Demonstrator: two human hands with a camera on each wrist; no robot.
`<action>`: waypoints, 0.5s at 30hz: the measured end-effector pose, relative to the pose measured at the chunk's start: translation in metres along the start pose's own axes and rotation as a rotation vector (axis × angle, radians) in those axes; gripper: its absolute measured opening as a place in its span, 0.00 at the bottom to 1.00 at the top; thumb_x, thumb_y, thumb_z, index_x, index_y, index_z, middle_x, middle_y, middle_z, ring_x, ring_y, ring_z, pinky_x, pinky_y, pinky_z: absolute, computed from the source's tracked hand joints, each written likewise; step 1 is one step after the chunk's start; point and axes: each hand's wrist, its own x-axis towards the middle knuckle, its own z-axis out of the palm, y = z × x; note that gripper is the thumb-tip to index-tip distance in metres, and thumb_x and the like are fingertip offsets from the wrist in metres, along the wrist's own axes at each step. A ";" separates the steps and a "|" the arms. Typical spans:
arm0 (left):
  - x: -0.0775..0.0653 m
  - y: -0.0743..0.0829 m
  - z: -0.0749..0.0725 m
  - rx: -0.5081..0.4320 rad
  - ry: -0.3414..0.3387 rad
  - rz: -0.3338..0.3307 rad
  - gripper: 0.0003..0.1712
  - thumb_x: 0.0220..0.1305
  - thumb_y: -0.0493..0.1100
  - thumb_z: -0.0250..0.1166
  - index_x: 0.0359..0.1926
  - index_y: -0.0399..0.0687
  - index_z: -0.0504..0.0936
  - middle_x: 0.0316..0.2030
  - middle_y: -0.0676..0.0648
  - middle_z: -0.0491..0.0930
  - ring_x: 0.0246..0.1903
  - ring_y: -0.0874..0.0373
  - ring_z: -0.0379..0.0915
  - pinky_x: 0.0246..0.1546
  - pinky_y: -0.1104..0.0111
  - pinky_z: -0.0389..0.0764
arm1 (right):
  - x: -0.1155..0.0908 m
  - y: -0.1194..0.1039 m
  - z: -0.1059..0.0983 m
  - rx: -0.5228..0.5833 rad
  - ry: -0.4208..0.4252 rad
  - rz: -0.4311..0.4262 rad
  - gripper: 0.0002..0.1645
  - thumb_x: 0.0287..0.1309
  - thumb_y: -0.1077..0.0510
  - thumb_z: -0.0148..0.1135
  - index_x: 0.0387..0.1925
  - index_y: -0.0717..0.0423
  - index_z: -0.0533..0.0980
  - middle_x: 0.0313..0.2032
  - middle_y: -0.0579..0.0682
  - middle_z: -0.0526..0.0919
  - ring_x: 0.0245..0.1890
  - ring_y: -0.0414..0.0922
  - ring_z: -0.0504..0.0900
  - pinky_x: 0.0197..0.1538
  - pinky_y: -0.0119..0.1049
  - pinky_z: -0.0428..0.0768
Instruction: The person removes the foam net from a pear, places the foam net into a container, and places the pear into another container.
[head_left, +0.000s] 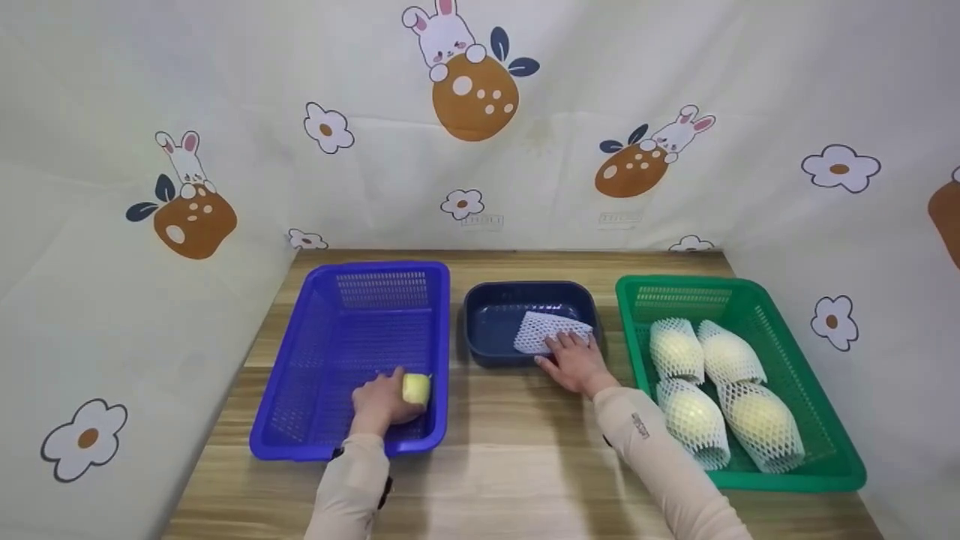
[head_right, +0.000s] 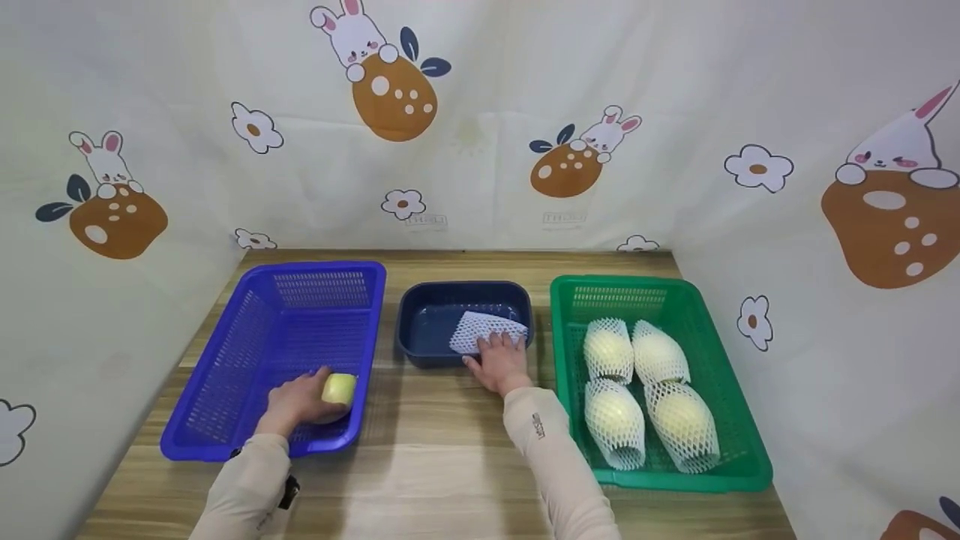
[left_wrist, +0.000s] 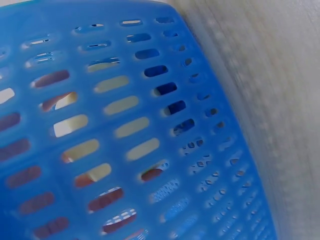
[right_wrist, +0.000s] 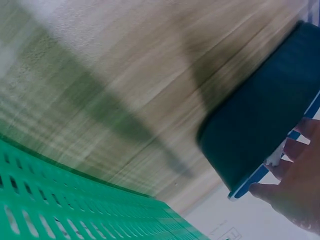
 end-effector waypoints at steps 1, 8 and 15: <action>0.000 0.000 0.000 -0.002 0.001 0.001 0.44 0.40 0.59 0.67 0.56 0.40 0.66 0.40 0.33 0.73 0.36 0.38 0.71 0.32 0.49 0.70 | -0.001 0.000 0.000 0.001 -0.009 0.001 0.37 0.60 0.34 0.34 0.58 0.56 0.65 0.56 0.59 0.65 0.58 0.58 0.58 0.57 0.60 0.44; -0.002 -0.001 0.004 -0.005 0.014 0.003 0.44 0.40 0.59 0.67 0.56 0.41 0.66 0.41 0.33 0.72 0.36 0.37 0.71 0.31 0.49 0.69 | -0.005 -0.003 -0.011 0.006 0.018 -0.005 0.32 0.61 0.40 0.41 0.56 0.57 0.67 0.54 0.59 0.67 0.57 0.57 0.60 0.57 0.60 0.47; -0.003 -0.004 0.005 -0.007 0.037 0.015 0.44 0.40 0.59 0.67 0.56 0.40 0.66 0.45 0.33 0.70 0.38 0.35 0.69 0.32 0.47 0.69 | -0.009 -0.004 -0.040 -0.016 0.197 -0.087 0.28 0.58 0.43 0.47 0.54 0.55 0.69 0.53 0.58 0.69 0.57 0.55 0.61 0.55 0.58 0.53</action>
